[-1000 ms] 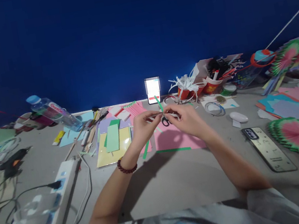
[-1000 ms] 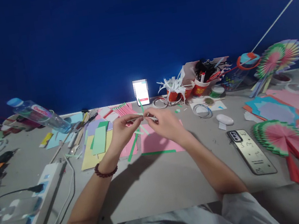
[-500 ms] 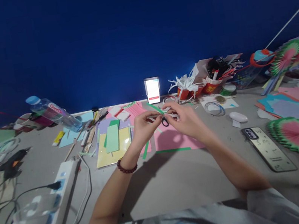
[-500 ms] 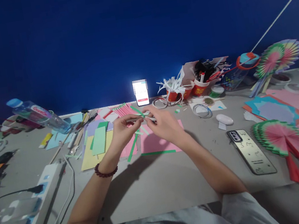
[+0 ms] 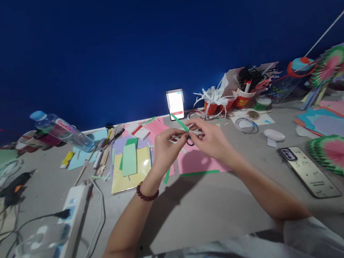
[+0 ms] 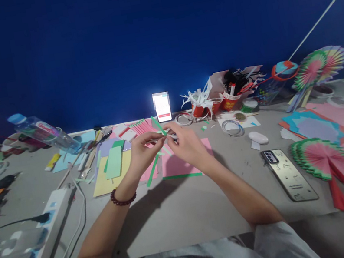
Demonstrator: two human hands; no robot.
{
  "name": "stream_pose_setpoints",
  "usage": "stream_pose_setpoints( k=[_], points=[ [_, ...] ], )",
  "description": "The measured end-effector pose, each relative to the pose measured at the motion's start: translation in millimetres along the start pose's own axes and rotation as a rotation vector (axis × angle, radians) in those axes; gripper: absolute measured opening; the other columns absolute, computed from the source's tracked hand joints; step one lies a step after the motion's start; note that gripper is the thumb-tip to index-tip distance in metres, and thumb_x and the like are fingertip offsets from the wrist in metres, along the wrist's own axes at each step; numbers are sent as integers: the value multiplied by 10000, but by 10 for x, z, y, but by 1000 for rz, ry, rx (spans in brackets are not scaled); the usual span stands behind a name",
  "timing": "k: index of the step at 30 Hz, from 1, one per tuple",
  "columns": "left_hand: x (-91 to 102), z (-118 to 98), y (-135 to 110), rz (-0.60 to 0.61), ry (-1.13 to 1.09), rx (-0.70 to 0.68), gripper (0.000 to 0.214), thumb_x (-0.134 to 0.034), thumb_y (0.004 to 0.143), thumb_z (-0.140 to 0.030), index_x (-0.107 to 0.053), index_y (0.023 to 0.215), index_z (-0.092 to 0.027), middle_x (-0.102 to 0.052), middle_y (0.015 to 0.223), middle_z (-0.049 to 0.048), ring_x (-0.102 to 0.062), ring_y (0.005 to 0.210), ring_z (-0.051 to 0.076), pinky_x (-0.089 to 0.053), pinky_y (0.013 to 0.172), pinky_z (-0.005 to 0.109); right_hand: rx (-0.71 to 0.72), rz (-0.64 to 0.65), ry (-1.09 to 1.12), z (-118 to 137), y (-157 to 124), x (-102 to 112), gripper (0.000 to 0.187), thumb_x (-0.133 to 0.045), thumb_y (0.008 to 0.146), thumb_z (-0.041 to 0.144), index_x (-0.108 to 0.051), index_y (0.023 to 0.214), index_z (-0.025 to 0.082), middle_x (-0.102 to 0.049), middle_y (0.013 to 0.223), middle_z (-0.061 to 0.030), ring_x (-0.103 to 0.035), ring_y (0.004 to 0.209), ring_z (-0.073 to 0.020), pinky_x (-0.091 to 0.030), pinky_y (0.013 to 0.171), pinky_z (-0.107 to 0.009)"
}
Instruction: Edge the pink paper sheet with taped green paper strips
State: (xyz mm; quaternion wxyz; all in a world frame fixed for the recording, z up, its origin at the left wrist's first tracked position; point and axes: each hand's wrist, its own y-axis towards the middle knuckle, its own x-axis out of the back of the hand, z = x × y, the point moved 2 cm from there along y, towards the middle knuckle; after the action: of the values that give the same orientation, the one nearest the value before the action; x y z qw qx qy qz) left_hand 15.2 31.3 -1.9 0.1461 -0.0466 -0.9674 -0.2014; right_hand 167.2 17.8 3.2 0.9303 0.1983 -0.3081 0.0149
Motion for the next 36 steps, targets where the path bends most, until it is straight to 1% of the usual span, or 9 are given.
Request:
stream_pose_setpoints(
  k=[4,7,13,23,27,30,31,33,36],
  points=[
    [-17,23,-9,-10,29,-91,76,-653,811,-262,-699,789,-205,-697,810,44,-631,777,169,-481,663,278,31,-79,11,15,0,-20,351,-496,803,113,-562,1112,265,-685,890,-21,-658,881,-213,-499,771,-335],
    [-42,17,-24,-38,111,-209,95,-626,834,-255,-686,786,-199,-675,794,53,-612,773,175,-468,665,290,45,-135,25,34,-3,-26,320,-498,791,109,-565,1067,256,-668,848,-15,-645,833,-201,-491,788,-340],
    [-112,14,-55,-130,399,-403,192,-560,871,-265,-662,719,-208,-656,740,71,-591,757,197,-454,686,328,65,-213,77,75,-18,-53,249,-489,792,116,-556,994,246,-649,958,-34,-602,808,-180,-499,744,-320],
    [-73,33,-20,-247,448,-755,104,-592,851,-131,-611,764,-186,-659,728,37,-582,710,155,-465,631,278,69,-252,182,130,-35,-92,204,-501,794,114,-530,951,240,-580,856,5,-548,750,-139,-484,705,-279],
    [-98,-33,-86,-254,439,-883,97,-611,833,-90,-601,798,-179,-652,728,25,-594,713,147,-485,614,268,34,-272,268,-50,70,-83,185,-526,775,130,-531,927,236,-549,777,31,-533,702,-124,-466,685,-273],
    [-158,-203,-237,-194,328,-1012,101,-656,808,-96,-613,814,-187,-666,753,11,-622,729,140,-521,644,272,-71,-448,367,-397,244,94,126,-593,745,189,-518,838,227,-555,722,37,-543,678,-125,-459,678,-277],
    [-173,-258,-270,-158,280,-985,89,-665,807,-108,-627,835,-183,-682,790,23,-636,761,144,-533,668,277,-127,-465,446,-526,304,159,137,-611,741,222,-506,830,229,-573,698,38,-566,671,-131,-460,665,-276],
    [-173,-323,-272,-106,132,-779,54,-657,823,-136,-657,842,-186,-696,790,22,-639,754,135,-538,685,283,-186,-382,554,-733,404,248,177,-633,741,265,-529,878,229,-636,711,19,-632,733,-160,-479,702,-294],
    [-126,-253,-164,-50,-112,-246,77,-678,825,-246,-709,795,-182,-707,792,42,-648,757,140,-543,674,277,-163,-266,442,-900,455,251,216,-637,771,312,-595,962,221,-710,810,-25,-673,809,-193,-496,783,-338]
  ],
)
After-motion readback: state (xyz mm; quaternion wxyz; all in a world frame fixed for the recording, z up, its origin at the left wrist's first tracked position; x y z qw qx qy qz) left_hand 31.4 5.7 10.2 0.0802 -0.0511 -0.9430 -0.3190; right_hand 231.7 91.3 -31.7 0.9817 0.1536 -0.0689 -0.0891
